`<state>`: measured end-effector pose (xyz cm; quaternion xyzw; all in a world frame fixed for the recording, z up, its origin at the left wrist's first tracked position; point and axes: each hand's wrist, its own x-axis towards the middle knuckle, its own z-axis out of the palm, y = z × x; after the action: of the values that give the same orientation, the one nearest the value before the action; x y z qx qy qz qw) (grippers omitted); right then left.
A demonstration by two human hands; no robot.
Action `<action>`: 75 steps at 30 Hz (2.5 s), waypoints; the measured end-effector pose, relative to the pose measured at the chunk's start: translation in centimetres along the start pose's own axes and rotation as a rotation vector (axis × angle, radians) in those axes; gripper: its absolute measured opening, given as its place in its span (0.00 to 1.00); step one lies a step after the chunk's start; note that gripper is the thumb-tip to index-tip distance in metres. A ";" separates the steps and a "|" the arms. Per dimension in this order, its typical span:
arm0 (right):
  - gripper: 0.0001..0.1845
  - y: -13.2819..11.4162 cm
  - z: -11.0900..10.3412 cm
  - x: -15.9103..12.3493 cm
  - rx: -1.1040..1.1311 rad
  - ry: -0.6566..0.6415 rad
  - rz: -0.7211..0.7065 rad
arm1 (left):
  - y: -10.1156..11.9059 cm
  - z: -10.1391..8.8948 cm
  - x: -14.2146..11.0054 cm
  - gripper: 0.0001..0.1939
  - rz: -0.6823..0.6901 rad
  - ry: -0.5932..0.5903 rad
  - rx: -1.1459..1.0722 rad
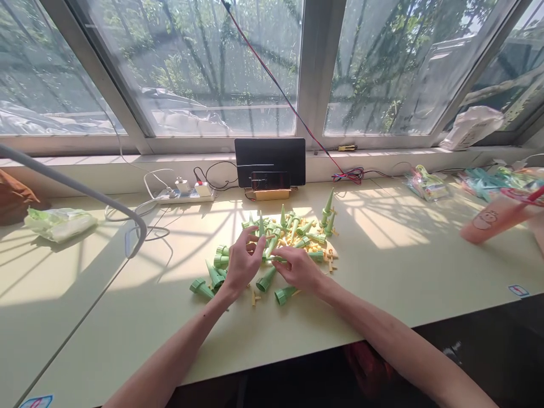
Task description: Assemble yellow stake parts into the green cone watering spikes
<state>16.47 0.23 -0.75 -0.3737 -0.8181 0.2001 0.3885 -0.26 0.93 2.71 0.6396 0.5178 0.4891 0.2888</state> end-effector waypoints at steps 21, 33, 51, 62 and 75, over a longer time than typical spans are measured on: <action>0.13 0.5 -0.8 0.0 -0.123 0.140 0.139 | -0.9 0.5 -0.8 0.14 0.301 -0.310 0.467; 0.11 1.1 -1.0 0.1 -0.199 0.225 0.186 | -1.2 0.9 -1.1 0.15 0.301 -0.346 0.764; 0.11 0.9 -1.7 0.3 -0.199 0.292 0.194 | -1.4 0.7 -1.0 0.14 0.341 -0.287 0.702; 0.08 2.9 -2.8 1.1 -0.386 0.358 0.124 | -1.3 0.8 -1.2 0.16 0.579 -0.287 0.480; 0.12 4.1 -2.1 2.9 -0.605 0.018 0.188 | -0.9 0.9 -1.5 0.20 0.655 -0.320 0.541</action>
<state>18.78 5.20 -0.54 -0.5482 -0.7988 -0.0205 0.2470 0.24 -0.11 1.13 0.8899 0.3460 0.2968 0.0176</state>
